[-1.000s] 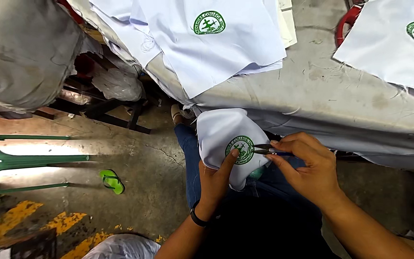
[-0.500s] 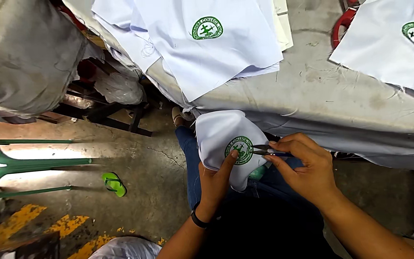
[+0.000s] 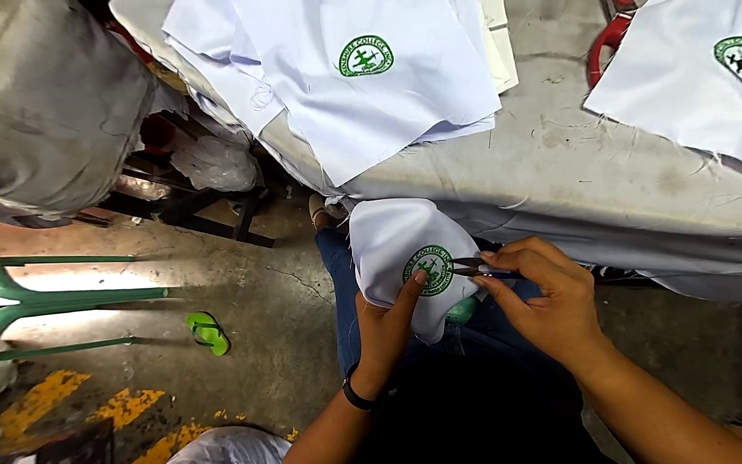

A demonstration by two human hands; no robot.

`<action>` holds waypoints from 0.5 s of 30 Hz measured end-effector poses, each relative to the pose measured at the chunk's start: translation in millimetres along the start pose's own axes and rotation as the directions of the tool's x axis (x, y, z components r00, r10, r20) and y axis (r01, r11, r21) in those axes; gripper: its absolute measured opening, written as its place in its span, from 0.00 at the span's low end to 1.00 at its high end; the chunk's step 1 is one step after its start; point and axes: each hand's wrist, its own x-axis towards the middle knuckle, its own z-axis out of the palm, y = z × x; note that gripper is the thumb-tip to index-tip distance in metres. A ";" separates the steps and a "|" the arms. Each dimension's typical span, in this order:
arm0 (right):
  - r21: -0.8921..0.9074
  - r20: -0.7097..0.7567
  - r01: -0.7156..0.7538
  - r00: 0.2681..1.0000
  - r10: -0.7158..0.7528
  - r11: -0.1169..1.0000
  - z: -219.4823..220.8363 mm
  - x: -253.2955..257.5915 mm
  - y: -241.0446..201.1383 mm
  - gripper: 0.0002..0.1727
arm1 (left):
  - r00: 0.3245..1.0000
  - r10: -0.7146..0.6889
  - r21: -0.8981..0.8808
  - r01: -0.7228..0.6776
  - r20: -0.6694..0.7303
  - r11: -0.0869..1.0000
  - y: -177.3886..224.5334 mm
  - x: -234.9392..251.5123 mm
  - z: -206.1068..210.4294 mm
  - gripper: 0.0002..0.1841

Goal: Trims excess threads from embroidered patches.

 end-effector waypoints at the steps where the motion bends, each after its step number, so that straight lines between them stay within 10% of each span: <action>1: -0.001 0.000 -0.001 1.000 0.001 1.000 0.2 0.0 0.3 0.11 | 1.000 0.000 0.000 0.000 0.006 1.000 -0.1 0.1 -0.2 0.12; 15: 0.014 -0.044 -0.031 0.999 0.032 0.999 11.3 -8.2 -2.5 0.12 | 0.999 -0.026 -0.039 0.025 -0.026 0.999 -0.9 -1.7 2.4 0.12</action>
